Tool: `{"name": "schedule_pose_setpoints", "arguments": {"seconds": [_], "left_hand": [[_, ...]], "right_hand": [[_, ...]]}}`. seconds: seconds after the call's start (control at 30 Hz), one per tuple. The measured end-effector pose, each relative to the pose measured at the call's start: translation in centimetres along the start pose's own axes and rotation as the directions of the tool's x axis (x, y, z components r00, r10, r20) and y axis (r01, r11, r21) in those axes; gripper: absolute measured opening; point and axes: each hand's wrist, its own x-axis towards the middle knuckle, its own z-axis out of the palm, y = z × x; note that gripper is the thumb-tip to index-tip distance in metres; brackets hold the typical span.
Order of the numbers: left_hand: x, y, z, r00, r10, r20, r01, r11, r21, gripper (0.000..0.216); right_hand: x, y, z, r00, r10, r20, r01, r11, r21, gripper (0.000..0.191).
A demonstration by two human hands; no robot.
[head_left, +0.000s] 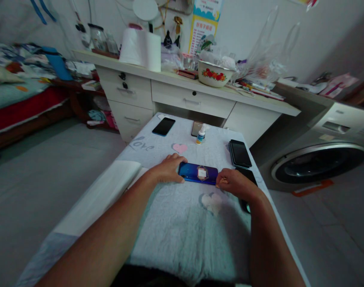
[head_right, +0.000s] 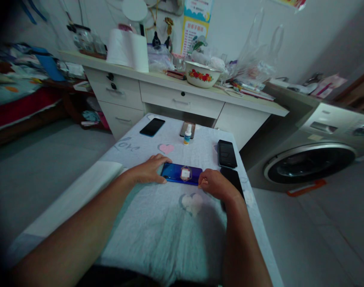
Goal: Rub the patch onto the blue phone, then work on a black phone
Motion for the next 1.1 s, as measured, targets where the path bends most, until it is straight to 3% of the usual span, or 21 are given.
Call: {"name": "schedule_pose_setpoints", "arguments": {"seconds": [0.33,0.7,1.1], "left_hand": [[-0.1,0.0,0.0,1.0,-0.002,-0.007,0.002,1.0,0.006,0.065],[-0.1,0.1,0.0,1.0,-0.008,0.001,0.008,1.0,0.013,0.065],[0.0,0.1,0.0,1.0,-0.01,0.008,0.01,1.0,0.013,0.067]], "right_hand": [[1.3,0.9,0.9,0.984,0.012,-0.176,-0.021,0.999,-0.05,0.011],[3.4,2.0,2.6,0.913,0.072,-0.402,-0.109,0.992,-0.069,0.012],[4.0,0.9,3.1,0.91,-0.03,-0.413,-0.014,0.995,-0.103,0.013]]}}
